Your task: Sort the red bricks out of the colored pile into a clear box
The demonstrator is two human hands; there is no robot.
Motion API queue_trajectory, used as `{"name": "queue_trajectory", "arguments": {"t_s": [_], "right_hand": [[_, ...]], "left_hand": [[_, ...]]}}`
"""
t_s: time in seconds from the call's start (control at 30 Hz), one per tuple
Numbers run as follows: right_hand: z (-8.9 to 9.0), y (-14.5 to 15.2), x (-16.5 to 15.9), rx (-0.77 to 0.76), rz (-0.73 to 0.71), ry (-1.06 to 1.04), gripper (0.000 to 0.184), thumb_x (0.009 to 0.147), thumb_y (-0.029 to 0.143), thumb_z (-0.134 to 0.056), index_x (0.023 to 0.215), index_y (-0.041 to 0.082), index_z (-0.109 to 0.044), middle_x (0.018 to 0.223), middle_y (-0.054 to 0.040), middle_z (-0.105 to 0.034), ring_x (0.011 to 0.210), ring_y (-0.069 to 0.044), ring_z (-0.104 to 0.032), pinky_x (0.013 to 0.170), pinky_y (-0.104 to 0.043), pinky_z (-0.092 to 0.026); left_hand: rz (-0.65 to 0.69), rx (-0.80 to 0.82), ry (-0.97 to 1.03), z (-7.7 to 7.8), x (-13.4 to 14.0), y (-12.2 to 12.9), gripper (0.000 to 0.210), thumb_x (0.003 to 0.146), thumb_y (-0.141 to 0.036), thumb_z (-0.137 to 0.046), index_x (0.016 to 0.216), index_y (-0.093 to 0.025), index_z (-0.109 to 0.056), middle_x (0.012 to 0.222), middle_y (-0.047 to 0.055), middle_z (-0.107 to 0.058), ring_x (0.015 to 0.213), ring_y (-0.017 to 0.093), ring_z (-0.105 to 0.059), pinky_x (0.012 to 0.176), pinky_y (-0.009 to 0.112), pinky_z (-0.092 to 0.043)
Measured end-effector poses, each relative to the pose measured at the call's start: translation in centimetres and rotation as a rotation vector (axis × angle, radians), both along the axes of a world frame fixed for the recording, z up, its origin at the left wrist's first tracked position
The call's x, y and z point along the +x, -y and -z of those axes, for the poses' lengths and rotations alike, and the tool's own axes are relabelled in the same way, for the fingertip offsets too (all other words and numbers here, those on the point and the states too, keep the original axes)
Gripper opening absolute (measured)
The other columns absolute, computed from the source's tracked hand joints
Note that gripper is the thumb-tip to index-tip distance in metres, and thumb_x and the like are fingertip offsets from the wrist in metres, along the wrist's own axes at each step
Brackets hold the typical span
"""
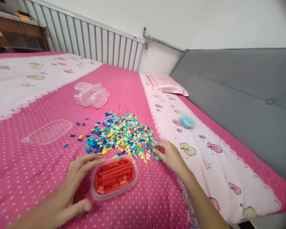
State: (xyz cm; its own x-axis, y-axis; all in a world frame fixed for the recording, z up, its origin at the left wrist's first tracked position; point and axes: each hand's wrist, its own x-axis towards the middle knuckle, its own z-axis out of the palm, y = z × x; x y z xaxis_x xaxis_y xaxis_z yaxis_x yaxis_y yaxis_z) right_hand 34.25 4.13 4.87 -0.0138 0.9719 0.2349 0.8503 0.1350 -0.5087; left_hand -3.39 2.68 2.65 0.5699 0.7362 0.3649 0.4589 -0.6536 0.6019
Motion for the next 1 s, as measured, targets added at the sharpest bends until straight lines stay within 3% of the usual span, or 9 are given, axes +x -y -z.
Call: {"name": "queue_trajectory", "arguments": {"t_s": [0.13, 0.3, 0.57, 0.77, 1.0], "right_hand": [[0.8, -0.7, -1.3, 0.037, 0.043, 0.052, 0.021, 0.089, 0.014, -0.064, 0.108, 0.02, -0.072, 0.101, -0.0068, -0.071, 0.098, -0.024, -0.062, 0.091, -0.039, -0.049], [1.6, -1.8, -2.5, 0.061, 0.112, 0.141, 0.011, 0.093, 0.021, -0.064, 0.089, 0.019, -0.074, 0.096, -0.0098, -0.07, 0.097, -0.029, -0.058, 0.09, -0.043, -0.047], [1.7, -1.9, -2.7, 0.033, 0.081, 0.216, 0.007, 0.082, 0.014, -0.075, 0.086, 0.019, -0.075, 0.101, -0.0094, -0.071, 0.1, -0.029, -0.057, 0.091, -0.041, -0.046], [2.1, -2.0, -3.0, 0.062, 0.08, 0.192, 0.016, 0.084, 0.012, -0.069, 0.094, 0.019, -0.078, 0.109, -0.012, -0.067, 0.106, -0.029, -0.055, 0.096, -0.042, -0.045], [1.8, -1.9, -2.8, 0.095, 0.078, 0.106, 0.013, 0.08, 0.009, -0.071, 0.081, 0.021, -0.076, 0.097, -0.009, -0.068, 0.098, -0.028, -0.059, 0.091, -0.04, -0.047]], "left_hand": [[-0.002, -0.025, -0.019, 0.2, -0.5, -0.2, 0.06, 0.098, -0.066, -0.037, 0.149, -0.035, -0.035, 0.15, 0.009, -0.039, 0.135, 0.034, -0.046, 0.109, 0.049, -0.049], [0.065, 0.039, -0.102, 0.4, -1.1, -0.5, 0.063, 0.094, -0.06, -0.051, 0.15, -0.037, -0.034, 0.151, 0.008, -0.041, 0.134, 0.034, -0.048, 0.106, 0.047, -0.052], [0.058, 0.027, -0.085, 0.3, -0.9, -0.3, 0.064, 0.092, -0.057, -0.055, 0.15, -0.036, -0.037, 0.149, 0.007, -0.045, 0.133, 0.035, -0.049, 0.105, 0.048, -0.052], [-0.031, -0.004, -0.004, 0.4, 0.1, 0.6, 0.059, 0.096, -0.065, -0.044, 0.147, -0.035, -0.04, 0.148, 0.008, -0.043, 0.133, 0.035, -0.047, 0.108, 0.049, -0.048], [-0.018, -0.02, -0.012, 0.1, 0.1, 0.6, 0.06, 0.096, -0.067, -0.042, 0.147, -0.035, -0.04, 0.147, 0.008, -0.042, 0.133, 0.034, -0.046, 0.108, 0.05, -0.047]]}}
